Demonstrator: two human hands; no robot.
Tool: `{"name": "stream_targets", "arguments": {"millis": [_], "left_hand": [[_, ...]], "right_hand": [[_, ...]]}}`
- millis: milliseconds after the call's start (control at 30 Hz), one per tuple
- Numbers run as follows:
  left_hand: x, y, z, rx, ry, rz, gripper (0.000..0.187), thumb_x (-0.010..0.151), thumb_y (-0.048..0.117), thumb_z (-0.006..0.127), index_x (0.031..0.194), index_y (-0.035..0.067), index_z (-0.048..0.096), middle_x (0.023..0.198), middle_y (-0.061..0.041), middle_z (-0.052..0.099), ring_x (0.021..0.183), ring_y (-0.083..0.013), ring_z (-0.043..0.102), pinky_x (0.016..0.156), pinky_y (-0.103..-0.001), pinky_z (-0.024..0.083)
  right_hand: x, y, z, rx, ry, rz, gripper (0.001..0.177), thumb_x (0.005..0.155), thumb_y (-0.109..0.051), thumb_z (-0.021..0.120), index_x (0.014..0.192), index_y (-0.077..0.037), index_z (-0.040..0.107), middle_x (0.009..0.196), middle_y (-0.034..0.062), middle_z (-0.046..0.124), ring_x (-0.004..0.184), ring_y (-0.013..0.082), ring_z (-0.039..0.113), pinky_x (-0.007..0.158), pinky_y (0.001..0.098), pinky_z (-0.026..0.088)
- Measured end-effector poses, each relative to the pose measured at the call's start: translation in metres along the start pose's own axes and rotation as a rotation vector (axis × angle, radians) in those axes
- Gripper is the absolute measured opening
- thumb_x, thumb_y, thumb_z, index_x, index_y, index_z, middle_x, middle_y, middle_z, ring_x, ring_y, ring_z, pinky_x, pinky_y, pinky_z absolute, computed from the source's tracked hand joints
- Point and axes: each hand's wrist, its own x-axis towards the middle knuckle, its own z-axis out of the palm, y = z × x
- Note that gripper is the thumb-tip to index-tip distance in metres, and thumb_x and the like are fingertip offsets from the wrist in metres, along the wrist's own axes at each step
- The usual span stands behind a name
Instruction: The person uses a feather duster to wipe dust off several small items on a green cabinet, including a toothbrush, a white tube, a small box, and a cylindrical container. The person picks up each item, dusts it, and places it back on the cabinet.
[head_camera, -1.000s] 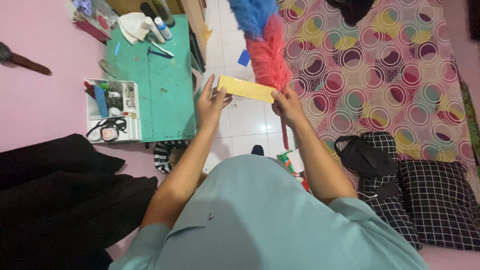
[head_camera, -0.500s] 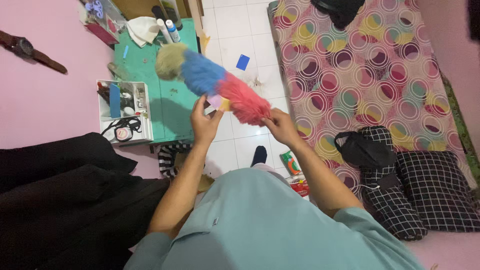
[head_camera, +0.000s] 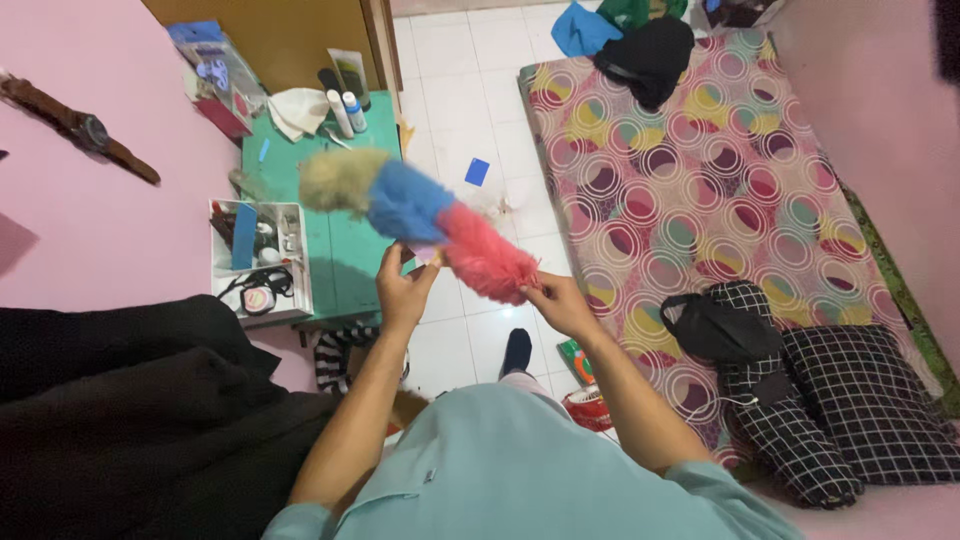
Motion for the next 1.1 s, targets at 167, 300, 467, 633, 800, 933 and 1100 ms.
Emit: {"name": "stream_targets", "arguments": {"millis": [167, 300, 467, 633, 800, 933, 1100], "left_hand": [[0.000, 0.001, -0.010, 0.041, 0.032, 0.000, 0.058, 0.083, 0.000, 0.079, 0.136, -0.003, 0.058, 0.128, -0.010, 0.062, 0.118, -0.0208, 0.064, 0.086, -0.032, 0.064], [0.005, 0.003, -0.007, 0.019, 0.044, -0.061, 0.058, 0.083, 0.002, 0.080, 0.137, -0.001, 0.058, 0.129, -0.009, 0.063, 0.118, -0.0198, 0.064, 0.087, -0.031, 0.063], [0.018, 0.009, 0.011, -0.001, 0.049, -0.040, 0.060, 0.083, 0.001, 0.076, 0.139, 0.000, 0.056, 0.130, -0.010, 0.061, 0.119, -0.0196, 0.063, 0.085, -0.032, 0.064], [0.033, 0.010, 0.023, 0.019, 0.074, -0.085, 0.057, 0.083, 0.001, 0.078, 0.137, -0.001, 0.058, 0.126, -0.009, 0.065, 0.117, -0.0188, 0.064, 0.086, -0.031, 0.062], [0.056, -0.008, 0.042, -0.061, 0.093, -0.103, 0.060, 0.083, 0.000, 0.077, 0.139, -0.001, 0.055, 0.126, -0.009, 0.066, 0.118, -0.0175, 0.064, 0.087, -0.031, 0.061], [0.081, -0.021, 0.074, -0.072, 0.036, -0.056, 0.062, 0.083, -0.001, 0.078, 0.140, -0.002, 0.054, 0.126, -0.010, 0.064, 0.117, -0.0179, 0.063, 0.089, -0.031, 0.061], [0.108, -0.027, 0.111, -0.098, -0.027, 0.009, 0.051, 0.086, -0.004, 0.078, 0.134, -0.006, 0.058, 0.127, -0.013, 0.063, 0.118, -0.0203, 0.063, 0.091, -0.032, 0.064]], "right_hand": [[0.004, -0.004, -0.030, -0.132, -0.006, 0.029, 0.021, 0.091, -0.023, 0.070, 0.094, -0.003, 0.075, 0.072, 0.0020, 0.070, 0.068, 0.0081, 0.058, 0.064, 0.0315, 0.049], [0.014, -0.005, -0.040, -0.253, 0.074, 0.130, 0.023, 0.093, -0.024, 0.072, 0.093, -0.002, 0.073, 0.068, 0.0078, 0.066, 0.063, 0.0121, 0.054, 0.062, 0.0339, 0.047], [0.034, -0.008, -0.023, -0.127, 0.015, -0.037, 0.021, 0.097, -0.022, 0.070, 0.097, -0.001, 0.072, 0.068, 0.0127, 0.056, 0.065, 0.0131, 0.047, 0.060, 0.0348, 0.045], [0.050, 0.005, -0.062, -0.171, -0.028, -0.091, 0.021, 0.093, -0.024, 0.068, 0.096, -0.004, 0.075, 0.070, 0.0049, 0.068, 0.063, 0.0109, 0.057, 0.061, 0.0324, 0.049], [0.075, -0.001, -0.102, -0.237, 0.038, -0.049, 0.026, 0.094, -0.029, 0.067, 0.091, -0.004, 0.075, 0.071, 0.0053, 0.071, 0.063, 0.0110, 0.065, 0.062, 0.0317, 0.051], [0.098, -0.025, -0.111, -0.244, 0.010, 0.003, 0.027, 0.096, -0.029, 0.070, 0.096, -0.002, 0.074, 0.067, 0.0158, 0.063, 0.063, 0.0197, 0.054, 0.061, 0.0366, 0.048], [0.130, -0.012, -0.141, -0.173, -0.024, -0.121, 0.028, 0.091, -0.027, 0.067, 0.111, -0.007, 0.072, 0.072, 0.0131, 0.070, 0.062, 0.0182, 0.063, 0.061, 0.0354, 0.052]]}}
